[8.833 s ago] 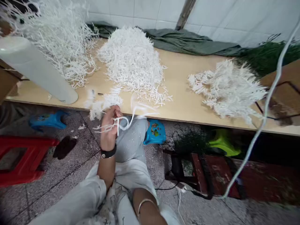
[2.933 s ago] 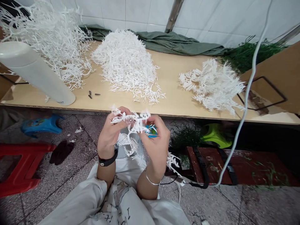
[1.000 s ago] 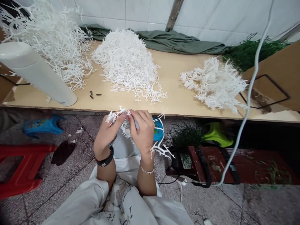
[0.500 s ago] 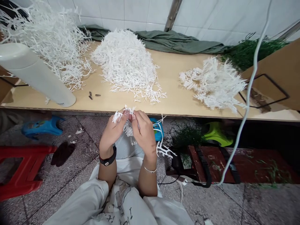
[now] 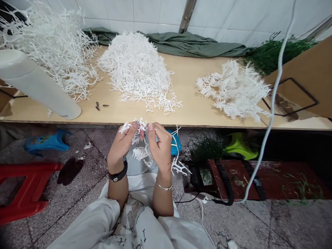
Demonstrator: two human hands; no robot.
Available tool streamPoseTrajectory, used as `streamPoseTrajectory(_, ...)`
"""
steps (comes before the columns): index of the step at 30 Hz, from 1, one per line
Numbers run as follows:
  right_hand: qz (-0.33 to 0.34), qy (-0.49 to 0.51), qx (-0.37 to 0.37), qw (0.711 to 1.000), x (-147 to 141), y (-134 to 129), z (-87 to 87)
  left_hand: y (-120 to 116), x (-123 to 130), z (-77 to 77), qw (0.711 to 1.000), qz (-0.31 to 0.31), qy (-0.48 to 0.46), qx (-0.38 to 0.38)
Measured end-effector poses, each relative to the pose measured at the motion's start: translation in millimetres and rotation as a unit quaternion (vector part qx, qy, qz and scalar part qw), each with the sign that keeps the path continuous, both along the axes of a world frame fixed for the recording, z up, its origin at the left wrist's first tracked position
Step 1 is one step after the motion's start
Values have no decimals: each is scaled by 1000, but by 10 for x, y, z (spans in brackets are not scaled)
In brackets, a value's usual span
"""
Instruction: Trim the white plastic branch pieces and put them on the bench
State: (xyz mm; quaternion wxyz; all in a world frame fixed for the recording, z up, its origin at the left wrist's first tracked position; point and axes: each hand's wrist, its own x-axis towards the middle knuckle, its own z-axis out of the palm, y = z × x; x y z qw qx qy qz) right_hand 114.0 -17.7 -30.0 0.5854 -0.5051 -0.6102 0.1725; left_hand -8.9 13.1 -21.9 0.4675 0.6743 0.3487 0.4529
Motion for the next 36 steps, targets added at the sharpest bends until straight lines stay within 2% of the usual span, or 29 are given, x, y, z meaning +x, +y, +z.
streamPoseTrajectory(4,-20,12,15,1000,-38,-12,0,-26,12,7,998,-14,-47,-38)
streamPoseTrajectory(9,-27,43,12,999,-56,-42,-4,-33,39,-31,974,-101,-138,-148)
streamPoseTrajectory(13,-21,22,13,999,-70,-53,3,3,32,-88,957,-154,-191,-156)
streamPoseTrajectory(17,-47,-6,58,997,-70,-41,11,-10,98,-79,954,-98,-234,-162)
streamPoseTrajectory(20,-22,17,56,998,-64,-46,32,-32,179,-16,934,-75,-267,-223)
streamPoseTrajectory(23,37,91,8,995,-66,-70,58,-27,231,48,885,-116,-321,-316)
streamPoseTrajectory(26,56,171,-26,983,-79,-92,53,-31,268,83,832,-160,-361,-390)
streamPoseTrajectory(28,62,218,-30,973,-88,-100,34,-67,309,97,814,-164,-375,-412)
streamPoseTrajectory(32,60,305,6,950,-75,-117,61,-166,407,93,811,-128,-395,-412)
streamPoseTrajectory(36,55,367,61,926,7,-157,227,-126,377,42,823,-32,-458,-334)
